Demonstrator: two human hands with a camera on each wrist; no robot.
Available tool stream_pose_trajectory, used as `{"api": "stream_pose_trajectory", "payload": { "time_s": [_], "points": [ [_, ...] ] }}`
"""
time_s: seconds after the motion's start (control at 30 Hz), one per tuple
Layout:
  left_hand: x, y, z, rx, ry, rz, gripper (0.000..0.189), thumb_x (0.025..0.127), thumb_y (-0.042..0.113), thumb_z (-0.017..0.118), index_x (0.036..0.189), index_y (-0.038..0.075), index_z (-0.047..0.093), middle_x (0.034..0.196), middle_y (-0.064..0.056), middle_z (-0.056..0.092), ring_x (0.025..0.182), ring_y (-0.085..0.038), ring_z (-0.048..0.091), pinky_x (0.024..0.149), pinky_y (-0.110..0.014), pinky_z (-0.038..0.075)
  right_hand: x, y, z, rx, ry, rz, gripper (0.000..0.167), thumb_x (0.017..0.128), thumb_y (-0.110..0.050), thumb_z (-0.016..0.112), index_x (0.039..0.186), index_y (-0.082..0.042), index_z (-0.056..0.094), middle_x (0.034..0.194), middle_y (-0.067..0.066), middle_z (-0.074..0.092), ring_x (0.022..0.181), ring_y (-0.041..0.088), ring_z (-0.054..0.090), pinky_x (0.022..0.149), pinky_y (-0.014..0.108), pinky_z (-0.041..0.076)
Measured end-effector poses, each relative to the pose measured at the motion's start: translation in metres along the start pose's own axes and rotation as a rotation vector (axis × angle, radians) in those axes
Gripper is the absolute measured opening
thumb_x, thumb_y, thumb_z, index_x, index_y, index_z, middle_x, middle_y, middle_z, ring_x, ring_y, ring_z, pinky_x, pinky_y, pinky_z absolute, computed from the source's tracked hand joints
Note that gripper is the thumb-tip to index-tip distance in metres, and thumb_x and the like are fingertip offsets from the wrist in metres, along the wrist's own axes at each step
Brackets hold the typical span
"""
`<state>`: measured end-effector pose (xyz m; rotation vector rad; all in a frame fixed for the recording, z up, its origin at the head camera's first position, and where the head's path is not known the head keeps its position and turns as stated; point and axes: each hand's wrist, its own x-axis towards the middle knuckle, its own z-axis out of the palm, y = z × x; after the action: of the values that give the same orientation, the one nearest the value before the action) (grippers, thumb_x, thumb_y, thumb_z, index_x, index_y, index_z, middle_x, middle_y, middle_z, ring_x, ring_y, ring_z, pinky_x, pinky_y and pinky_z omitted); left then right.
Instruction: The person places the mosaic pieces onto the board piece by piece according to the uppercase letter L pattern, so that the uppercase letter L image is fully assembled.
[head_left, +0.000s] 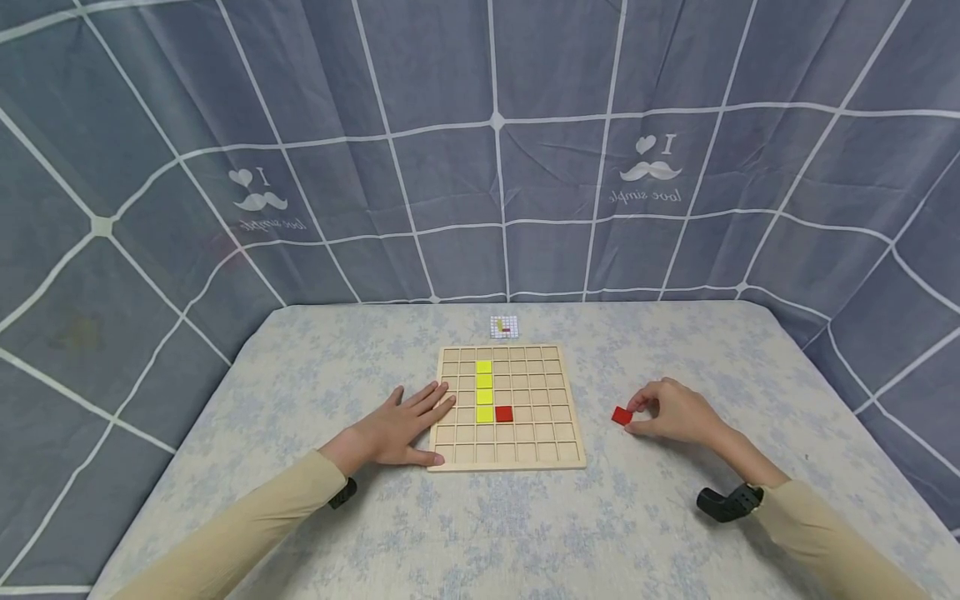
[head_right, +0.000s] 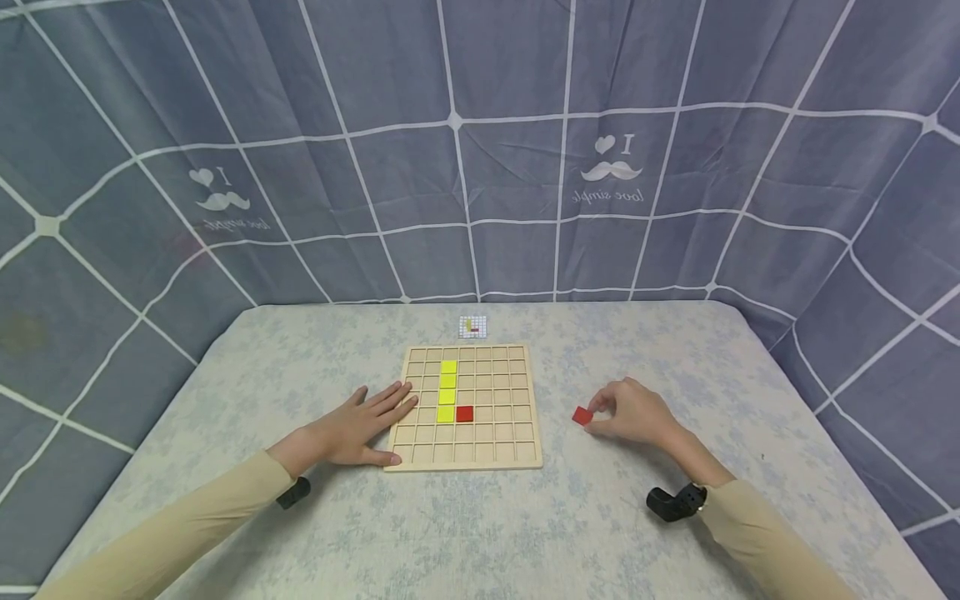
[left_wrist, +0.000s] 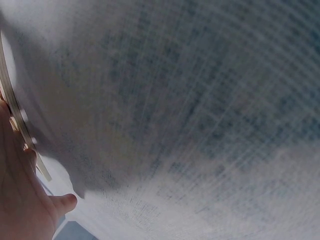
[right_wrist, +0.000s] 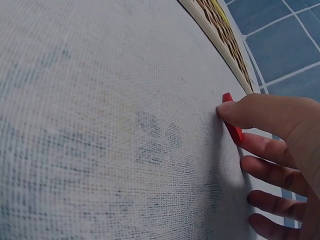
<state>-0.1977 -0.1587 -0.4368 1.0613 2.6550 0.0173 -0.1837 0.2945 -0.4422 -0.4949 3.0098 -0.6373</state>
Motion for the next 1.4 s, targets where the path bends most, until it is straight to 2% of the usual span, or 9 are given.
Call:
{"api": "stream_pose_trajectory", "payload": {
  "time_s": [0.3, 0.6, 1.0, 1.2, 1.4],
  "points": [
    [-0.002, 0.001, 0.000, -0.004, -0.004, -0.008, 0.092, 0.088, 0.068, 0.050, 0.157, 0.018, 0.013, 0.164, -0.007, 0.005, 0.151, -0.027, 0.008, 0.113, -0.066, 0.014, 0.005, -0.002, 0.005, -0.030, 0.043, -0.042, 0.021, 0.071, -0.030, 0.082, 0.087, -0.017, 0.074, 0.079, -0.007, 0.065, 0.070, 0.007, 0.046, 0.057, 0.024, 0.039],
    [-0.004, 0.001, -0.002, -0.016, 0.000, -0.002, 0.091, 0.089, 0.066, 0.051, 0.156, 0.017, 0.014, 0.164, -0.008, 0.005, 0.151, -0.028, 0.008, 0.113, -0.067, 0.014, 0.020, -0.020, 0.009, -0.017, 0.087, -0.070, 0.020, 0.070, -0.026, 0.082, 0.087, -0.017, 0.075, 0.082, -0.007, 0.067, 0.075, 0.009, 0.053, 0.061, 0.026, 0.044],
    [-0.006, 0.001, -0.006, -0.010, 0.003, -0.003, 0.091, 0.089, 0.065, 0.051, 0.156, 0.016, 0.014, 0.163, -0.009, 0.006, 0.151, -0.028, 0.009, 0.112, -0.067, 0.015, 0.046, -0.056, 0.018, 0.033, 0.067, -0.117, 0.022, 0.071, -0.029, 0.080, 0.091, -0.021, 0.075, 0.085, -0.007, 0.067, 0.082, 0.012, 0.056, 0.063, 0.025, 0.044],
    [-0.005, 0.000, -0.005, -0.009, -0.002, -0.002, 0.091, 0.089, 0.066, 0.051, 0.156, 0.017, 0.013, 0.164, -0.008, 0.005, 0.151, -0.028, 0.008, 0.112, -0.067, 0.015, 0.057, -0.072, 0.025, 0.054, 0.071, -0.167, 0.022, 0.071, -0.031, 0.080, 0.090, -0.022, 0.075, 0.086, -0.009, 0.069, 0.082, 0.011, 0.056, 0.064, 0.026, 0.044],
    [-0.002, -0.001, -0.003, 0.009, -0.019, -0.001, 0.093, 0.088, 0.069, 0.048, 0.157, 0.020, 0.009, 0.164, -0.006, 0.002, 0.151, -0.025, 0.005, 0.113, -0.066, 0.015, 0.064, -0.086, 0.032, 0.076, 0.023, -0.191, 0.023, 0.069, -0.032, 0.079, 0.090, -0.023, 0.076, 0.088, -0.012, 0.069, 0.080, 0.009, 0.053, 0.064, 0.025, 0.042]
  ]
}}
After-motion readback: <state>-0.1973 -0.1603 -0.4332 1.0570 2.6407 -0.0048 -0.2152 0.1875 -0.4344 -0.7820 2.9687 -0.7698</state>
